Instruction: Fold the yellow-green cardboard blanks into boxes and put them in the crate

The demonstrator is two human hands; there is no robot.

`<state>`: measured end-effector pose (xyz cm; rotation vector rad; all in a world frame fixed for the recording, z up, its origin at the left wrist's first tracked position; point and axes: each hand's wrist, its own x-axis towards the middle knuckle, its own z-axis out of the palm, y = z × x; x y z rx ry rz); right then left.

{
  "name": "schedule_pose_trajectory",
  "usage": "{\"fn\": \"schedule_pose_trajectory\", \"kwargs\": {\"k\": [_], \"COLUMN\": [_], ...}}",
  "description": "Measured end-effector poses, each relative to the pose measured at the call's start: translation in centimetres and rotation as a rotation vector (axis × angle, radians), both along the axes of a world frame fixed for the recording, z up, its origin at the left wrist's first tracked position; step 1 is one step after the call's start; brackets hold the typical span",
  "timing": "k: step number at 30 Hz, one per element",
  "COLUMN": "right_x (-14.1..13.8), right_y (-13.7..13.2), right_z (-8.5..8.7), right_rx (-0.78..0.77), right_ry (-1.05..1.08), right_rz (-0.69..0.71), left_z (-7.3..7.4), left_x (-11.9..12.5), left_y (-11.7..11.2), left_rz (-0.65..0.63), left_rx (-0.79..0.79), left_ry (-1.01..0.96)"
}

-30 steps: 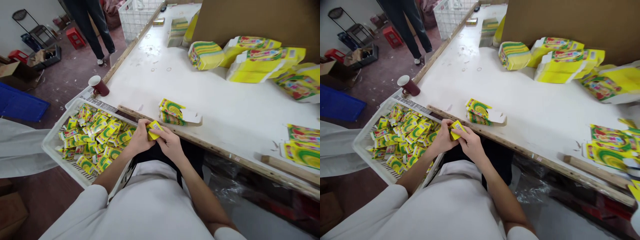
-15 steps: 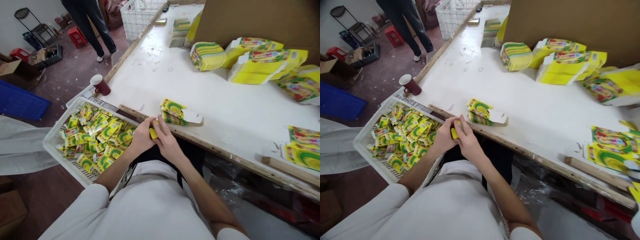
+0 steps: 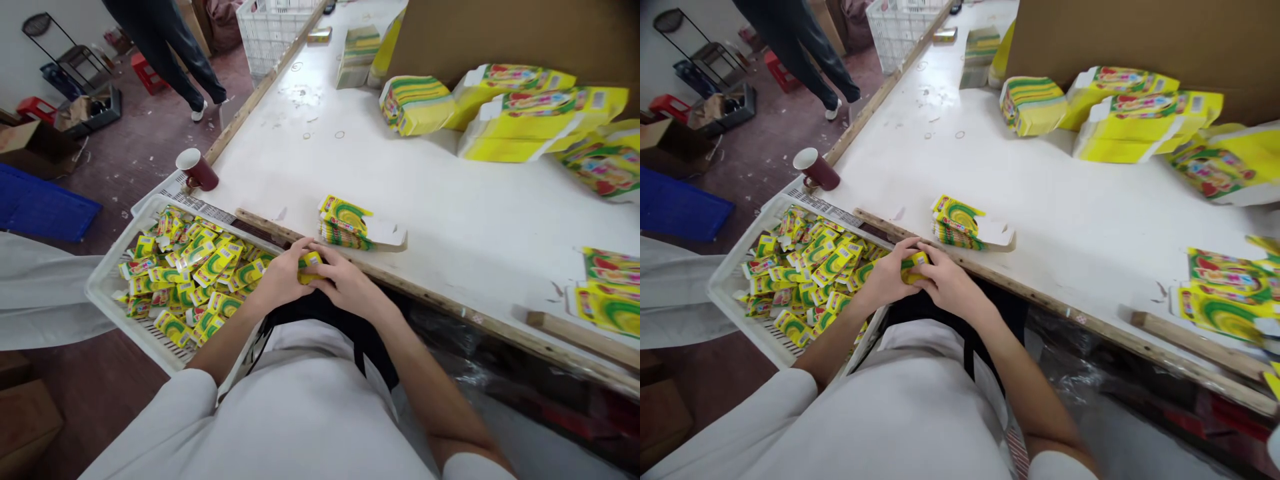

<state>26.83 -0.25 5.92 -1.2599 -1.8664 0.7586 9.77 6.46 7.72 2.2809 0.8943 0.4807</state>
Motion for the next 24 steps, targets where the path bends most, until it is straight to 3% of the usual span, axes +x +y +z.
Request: {"fn": "schedule_pose_trajectory", "kwargs": {"k": [4, 7, 9, 11, 13, 16, 19, 21, 24], "right_x": [-2.4, -1.4, 0.8, 3.3, 5.4, 6.7, 6.7, 6.6, 6.5], "right_y": [0.1, 0.4, 0.9, 1.8, 2.9, 3.9, 4.0, 4.0, 4.0], "right_z": [-0.9, -0.9, -0.9, -1.3, -2.2, -3.7, -4.6, -4.8, -4.8], "right_rx": [-0.016, 0.022, 0.074, 0.113, 0.051, -0.035, -0.006, 0.012, 0.0], "right_ry": [0.121, 0.14, 0.065, -0.066, -0.259, -0.391, -0.412, -0.4, -0.352], "right_rz": [-0.035, -0.091, -0.265, -0.524, -0.672, -0.683, -0.668, -0.675, -0.689], "left_z": [-0.3, -0.1, -0.1, -0.6, -1.7, -4.4, -6.9, -7.7, -7.7], "left_x": [-1.4, -4.3, -6.7, -8.8, -10.1, -10.9, -11.9, -13.6, -17.4], "left_y": [-0.1, 0.5, 1.0, 1.5, 1.7, 1.8, 1.6, 1.3, 0.6], "left_rz": [0.042, 0.113, 0.205, 0.316, 0.404, 0.446, 0.498, 0.618, 0.807], "left_rx": [0.024, 0.047, 0.067, 0.089, 0.129, 0.167, 0.127, 0.094, 0.037], "left_ry": [0.03, 0.18, 0.377, 0.575, 0.682, 0.711, 0.791, 0.847, 0.9]}}
